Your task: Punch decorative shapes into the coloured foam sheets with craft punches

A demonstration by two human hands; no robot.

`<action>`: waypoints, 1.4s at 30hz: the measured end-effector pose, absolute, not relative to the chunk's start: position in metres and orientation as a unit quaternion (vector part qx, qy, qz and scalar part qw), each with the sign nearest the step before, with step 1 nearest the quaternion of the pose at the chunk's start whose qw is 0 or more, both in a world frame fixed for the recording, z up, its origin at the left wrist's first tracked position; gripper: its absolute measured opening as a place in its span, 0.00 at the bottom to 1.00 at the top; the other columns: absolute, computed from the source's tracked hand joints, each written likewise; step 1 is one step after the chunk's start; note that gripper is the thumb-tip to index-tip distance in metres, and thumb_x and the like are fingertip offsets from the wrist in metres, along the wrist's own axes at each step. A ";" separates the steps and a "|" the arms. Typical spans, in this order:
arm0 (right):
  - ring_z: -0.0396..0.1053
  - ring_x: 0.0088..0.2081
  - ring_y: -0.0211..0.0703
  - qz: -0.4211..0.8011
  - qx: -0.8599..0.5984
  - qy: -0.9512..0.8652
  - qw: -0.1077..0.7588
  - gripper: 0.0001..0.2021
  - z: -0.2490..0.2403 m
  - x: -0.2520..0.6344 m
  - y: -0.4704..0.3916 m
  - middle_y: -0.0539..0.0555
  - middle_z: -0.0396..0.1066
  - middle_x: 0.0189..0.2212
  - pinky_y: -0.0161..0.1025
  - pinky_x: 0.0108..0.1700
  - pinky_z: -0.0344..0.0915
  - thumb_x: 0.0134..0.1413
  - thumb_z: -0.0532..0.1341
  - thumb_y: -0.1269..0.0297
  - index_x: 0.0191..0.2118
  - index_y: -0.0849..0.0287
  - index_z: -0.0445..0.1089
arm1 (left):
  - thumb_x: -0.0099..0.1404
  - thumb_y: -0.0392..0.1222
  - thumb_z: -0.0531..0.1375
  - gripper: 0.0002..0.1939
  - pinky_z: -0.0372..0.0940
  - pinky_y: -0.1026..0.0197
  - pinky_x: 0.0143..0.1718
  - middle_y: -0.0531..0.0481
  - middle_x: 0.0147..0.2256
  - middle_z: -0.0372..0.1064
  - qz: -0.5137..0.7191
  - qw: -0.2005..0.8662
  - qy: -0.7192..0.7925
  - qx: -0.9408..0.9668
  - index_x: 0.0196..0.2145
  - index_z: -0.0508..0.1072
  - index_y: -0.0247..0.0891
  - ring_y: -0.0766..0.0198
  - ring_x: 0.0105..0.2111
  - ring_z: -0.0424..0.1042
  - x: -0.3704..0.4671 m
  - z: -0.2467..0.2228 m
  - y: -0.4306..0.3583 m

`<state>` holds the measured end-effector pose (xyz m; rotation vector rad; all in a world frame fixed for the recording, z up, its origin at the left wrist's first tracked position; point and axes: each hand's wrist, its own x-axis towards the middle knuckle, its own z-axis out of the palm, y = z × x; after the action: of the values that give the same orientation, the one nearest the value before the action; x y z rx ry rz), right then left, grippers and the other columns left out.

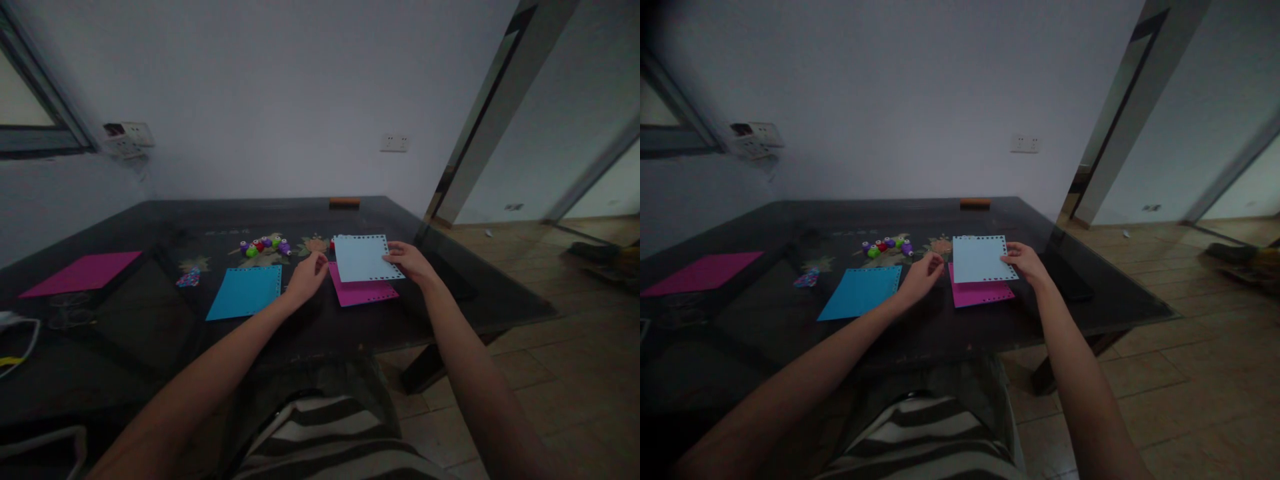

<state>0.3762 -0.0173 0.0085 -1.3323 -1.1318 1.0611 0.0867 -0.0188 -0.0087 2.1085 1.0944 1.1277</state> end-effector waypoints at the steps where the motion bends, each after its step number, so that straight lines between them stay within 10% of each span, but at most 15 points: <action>1: 0.67 0.23 0.35 0.441 -0.571 -0.477 0.501 0.21 0.009 0.376 -0.018 0.48 0.70 0.24 0.33 0.27 0.64 0.37 0.66 0.77 0.42 0.60 0.66 | 0.63 0.39 0.53 0.06 0.66 0.58 0.39 0.47 0.36 0.70 0.408 0.216 0.399 0.792 0.38 0.65 0.38 0.61 0.36 0.71 0.086 -0.009 -0.020; 23: 0.65 0.23 0.33 0.436 -0.621 -0.541 0.362 0.22 0.002 0.371 -0.019 0.48 0.67 0.26 0.30 0.25 0.61 0.43 0.63 0.78 0.47 0.61 0.63 | 0.66 0.48 0.52 0.23 0.55 0.54 0.58 0.39 0.58 0.58 0.171 0.088 0.374 0.907 0.56 0.63 0.36 0.54 0.57 0.60 0.094 -0.023 -0.040; 42: 0.64 0.24 0.33 0.422 -0.633 -0.544 0.354 0.23 0.005 0.367 -0.022 0.48 0.67 0.26 0.30 0.27 0.61 0.41 0.64 0.77 0.46 0.61 0.64 | 0.66 0.49 0.52 0.24 0.54 0.54 0.58 0.39 0.58 0.59 0.155 0.083 0.366 0.914 0.56 0.64 0.36 0.54 0.58 0.59 0.093 -0.023 -0.039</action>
<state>0.3672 -0.0216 0.0054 -1.6355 -1.4059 1.0914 0.0931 -0.0390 -0.0234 2.7283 1.0925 0.4621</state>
